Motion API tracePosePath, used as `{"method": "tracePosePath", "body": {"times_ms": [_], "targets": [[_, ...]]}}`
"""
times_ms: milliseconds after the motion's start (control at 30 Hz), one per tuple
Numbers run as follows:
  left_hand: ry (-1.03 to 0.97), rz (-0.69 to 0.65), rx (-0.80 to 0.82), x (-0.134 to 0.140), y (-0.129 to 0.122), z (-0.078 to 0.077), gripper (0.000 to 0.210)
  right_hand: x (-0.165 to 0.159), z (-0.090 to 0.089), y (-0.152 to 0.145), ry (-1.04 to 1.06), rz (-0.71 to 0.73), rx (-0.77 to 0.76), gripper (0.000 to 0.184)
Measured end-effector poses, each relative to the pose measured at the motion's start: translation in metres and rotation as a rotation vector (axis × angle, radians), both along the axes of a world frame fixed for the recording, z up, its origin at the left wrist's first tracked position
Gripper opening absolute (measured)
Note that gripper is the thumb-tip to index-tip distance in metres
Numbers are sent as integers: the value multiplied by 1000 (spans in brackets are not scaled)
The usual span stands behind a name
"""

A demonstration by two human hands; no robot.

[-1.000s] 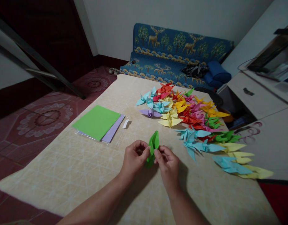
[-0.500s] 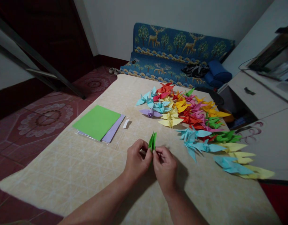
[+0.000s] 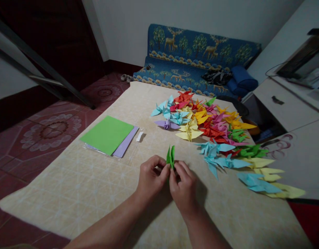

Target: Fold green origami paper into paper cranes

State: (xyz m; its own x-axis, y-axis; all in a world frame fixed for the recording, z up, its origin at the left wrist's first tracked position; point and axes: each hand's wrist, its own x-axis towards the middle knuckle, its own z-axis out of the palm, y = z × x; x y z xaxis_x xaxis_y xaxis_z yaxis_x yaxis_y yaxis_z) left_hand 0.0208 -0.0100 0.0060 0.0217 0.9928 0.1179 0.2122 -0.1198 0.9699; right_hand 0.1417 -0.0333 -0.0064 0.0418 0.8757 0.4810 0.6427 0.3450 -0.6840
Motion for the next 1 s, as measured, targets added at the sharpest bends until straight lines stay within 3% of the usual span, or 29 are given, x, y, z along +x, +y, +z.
{"method": "tracePosePath", "body": {"times_ms": [100, 200, 300, 467, 567, 1000], "targets": [[-17, -13, 22, -1, 0, 1, 16, 2, 2, 3, 40, -11, -59, 22], [-70, -26, 5, -1, 2, 2, 16, 4, 2, 6, 238, -36, -116, 27], [-190, -16, -121, -1, 4, 0, 15, 5, -3, 7, 498, -45, -225, 20], [-408, -115, -261, -2, 9, -6, 36, 6, -11, 6, 829, -18, -420, 17], [-419, -155, -290, -2, 11, -7, 32, 6, -11, 6, 850, -29, -435, 19], [-580, -76, -389, -5, 11, -3, 27, 4, -4, 8, 850, -32, -454, 23]]}}
